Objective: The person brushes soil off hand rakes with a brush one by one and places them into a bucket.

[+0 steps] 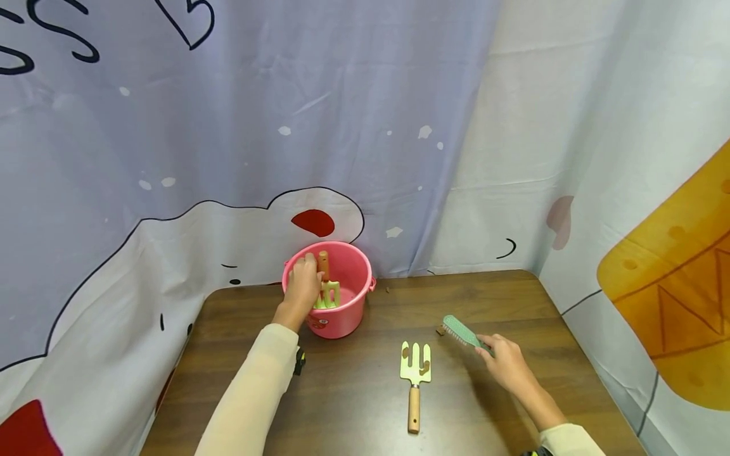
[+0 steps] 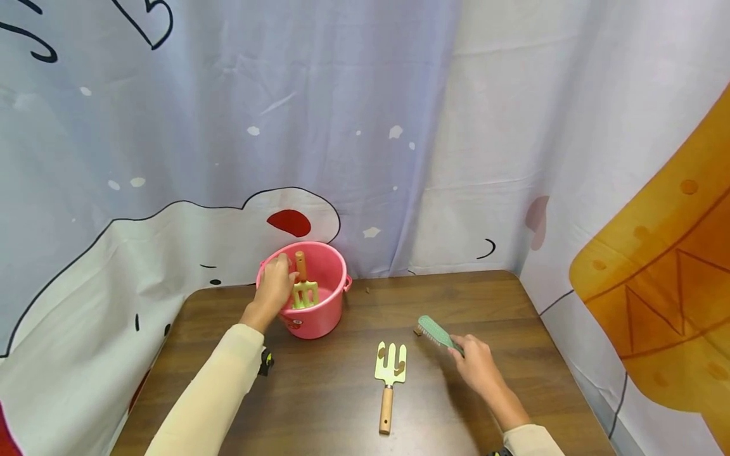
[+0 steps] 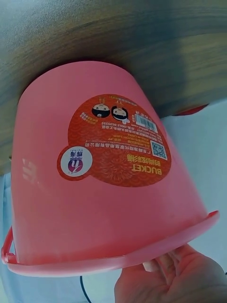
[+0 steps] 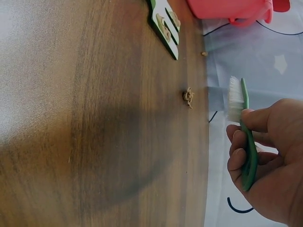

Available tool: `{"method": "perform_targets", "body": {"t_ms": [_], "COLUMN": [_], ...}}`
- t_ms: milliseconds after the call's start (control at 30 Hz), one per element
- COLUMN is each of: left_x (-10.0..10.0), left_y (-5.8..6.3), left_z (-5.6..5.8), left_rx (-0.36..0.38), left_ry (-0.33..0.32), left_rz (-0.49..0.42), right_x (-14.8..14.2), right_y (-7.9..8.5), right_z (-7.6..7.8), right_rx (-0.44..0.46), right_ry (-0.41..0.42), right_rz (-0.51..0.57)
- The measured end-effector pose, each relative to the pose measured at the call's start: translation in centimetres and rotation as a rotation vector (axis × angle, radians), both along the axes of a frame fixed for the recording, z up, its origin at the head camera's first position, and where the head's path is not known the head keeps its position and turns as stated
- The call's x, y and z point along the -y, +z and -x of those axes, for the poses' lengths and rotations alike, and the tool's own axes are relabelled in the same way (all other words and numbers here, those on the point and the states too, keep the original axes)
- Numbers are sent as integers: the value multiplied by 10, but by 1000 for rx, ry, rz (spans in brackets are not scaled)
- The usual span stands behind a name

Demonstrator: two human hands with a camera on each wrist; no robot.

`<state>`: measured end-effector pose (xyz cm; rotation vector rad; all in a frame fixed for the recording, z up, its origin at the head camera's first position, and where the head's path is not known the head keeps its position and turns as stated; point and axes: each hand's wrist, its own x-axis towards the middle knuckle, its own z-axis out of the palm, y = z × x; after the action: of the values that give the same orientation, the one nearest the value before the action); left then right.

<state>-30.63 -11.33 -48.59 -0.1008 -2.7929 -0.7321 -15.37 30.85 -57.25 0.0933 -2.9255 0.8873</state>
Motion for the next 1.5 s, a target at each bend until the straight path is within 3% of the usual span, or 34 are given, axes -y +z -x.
{"method": "perform_targets", "body": {"t_ms": [333, 533, 867, 1300, 1500], "left_x": [2, 1, -9, -34, -50], "left_y": [4, 7, 8, 0, -10], "left_z": [-11, -25, -49, -75, -90], "left_rx": [-11, -86, -240, -468, -479], "left_ry": [-37, -74, -143, -257, -300], "left_rz": [-13, 23, 30, 39, 42], "right_x": [-4, -9, -13, -11, -10], "right_y": [0, -5, -12, -15, -15], "right_z": [2, 4, 5, 5, 5], "right_rx": [-40, -116, -135, -168, -142], "right_ry": [8, 25, 44, 54, 48], "right_rz": [-30, -52, -53, -71, -56]}}
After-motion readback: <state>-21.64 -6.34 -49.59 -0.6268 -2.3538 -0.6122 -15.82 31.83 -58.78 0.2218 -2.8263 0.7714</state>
